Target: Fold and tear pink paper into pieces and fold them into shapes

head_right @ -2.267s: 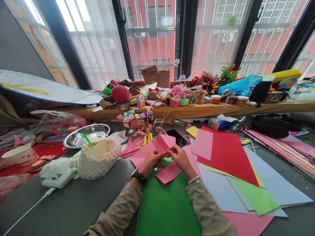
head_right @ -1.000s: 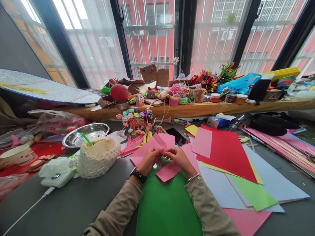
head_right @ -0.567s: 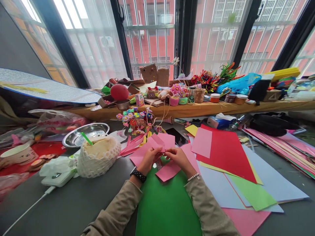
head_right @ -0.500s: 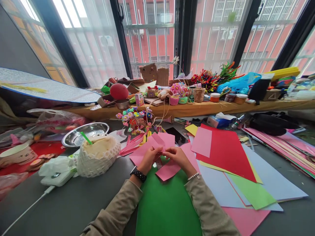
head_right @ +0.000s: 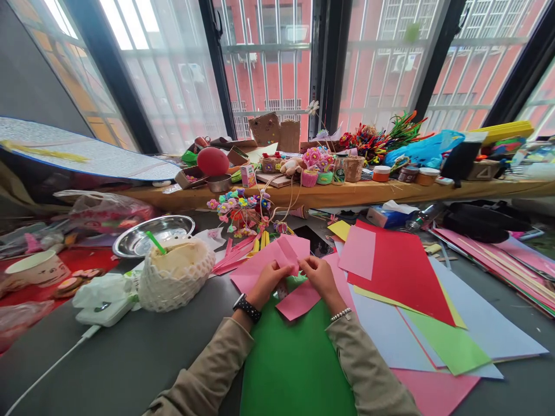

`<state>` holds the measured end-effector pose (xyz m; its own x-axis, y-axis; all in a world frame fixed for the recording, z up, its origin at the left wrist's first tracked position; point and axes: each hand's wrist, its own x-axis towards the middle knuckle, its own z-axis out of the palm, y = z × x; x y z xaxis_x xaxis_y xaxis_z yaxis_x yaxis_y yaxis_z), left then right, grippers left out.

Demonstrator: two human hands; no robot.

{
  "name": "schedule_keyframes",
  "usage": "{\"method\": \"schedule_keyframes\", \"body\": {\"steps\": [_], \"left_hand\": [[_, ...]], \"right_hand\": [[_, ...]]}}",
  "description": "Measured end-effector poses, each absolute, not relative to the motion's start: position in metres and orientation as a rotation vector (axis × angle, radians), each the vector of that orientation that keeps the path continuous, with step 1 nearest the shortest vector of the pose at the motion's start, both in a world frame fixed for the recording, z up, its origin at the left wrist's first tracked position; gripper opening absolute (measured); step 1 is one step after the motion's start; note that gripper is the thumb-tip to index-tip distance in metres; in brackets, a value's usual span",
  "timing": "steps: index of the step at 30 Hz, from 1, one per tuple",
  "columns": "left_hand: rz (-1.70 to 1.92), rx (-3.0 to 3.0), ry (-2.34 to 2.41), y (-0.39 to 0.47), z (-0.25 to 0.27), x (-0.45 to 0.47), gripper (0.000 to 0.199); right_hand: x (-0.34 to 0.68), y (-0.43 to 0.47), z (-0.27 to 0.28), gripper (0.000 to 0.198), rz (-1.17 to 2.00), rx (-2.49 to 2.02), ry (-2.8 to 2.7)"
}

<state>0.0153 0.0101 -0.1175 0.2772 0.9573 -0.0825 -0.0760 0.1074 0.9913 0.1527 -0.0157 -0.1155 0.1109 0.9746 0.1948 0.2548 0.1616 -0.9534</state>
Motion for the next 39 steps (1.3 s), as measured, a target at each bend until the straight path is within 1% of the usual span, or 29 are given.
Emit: {"method": "schedule_keyframes", "body": {"steps": [7, 11, 16, 22, 30, 34, 39], "left_hand": [[0.837, 1.325, 0.881, 0.0059, -0.1108, 0.0156, 0.020], [0.806, 1.324, 0.826, 0.0056, -0.1096, 0.0150, 0.018], [0.885, 1.199, 0.839, 0.0093, -0.1128, 0.0161, 0.025], [0.990, 0.999, 0.844, 0.0116, -0.1144, 0.0141, 0.035], [0.965, 0.969, 0.819, 0.0061, -0.1087, 0.0147, 0.037], [0.970, 0.961, 0.837, 0.0070, -0.1101, 0.0156, 0.034], [0.995, 0.950, 0.855, 0.0077, -0.1117, 0.0150, 0.034]], "right_hand": [[0.1531, -0.0127, -0.1206, 0.034, 0.713, -1.290, -1.276], [0.1509, -0.0142, -0.1206, 0.030, 0.720, -1.238, -1.280], [0.1485, -0.0161, -0.1181, 0.024, 0.766, -1.195, -1.314], [0.1470, -0.0184, -0.1154, 0.021, 0.784, -1.234, -1.389], [0.1465, -0.0201, -0.1133, 0.026, 0.614, -1.321, -1.387], [0.1468, -0.0202, -0.1139, 0.025, 0.560, -1.337, -1.422], [0.1455, -0.0219, -0.1129, 0.024, 0.494, -1.314, -1.501]]}}
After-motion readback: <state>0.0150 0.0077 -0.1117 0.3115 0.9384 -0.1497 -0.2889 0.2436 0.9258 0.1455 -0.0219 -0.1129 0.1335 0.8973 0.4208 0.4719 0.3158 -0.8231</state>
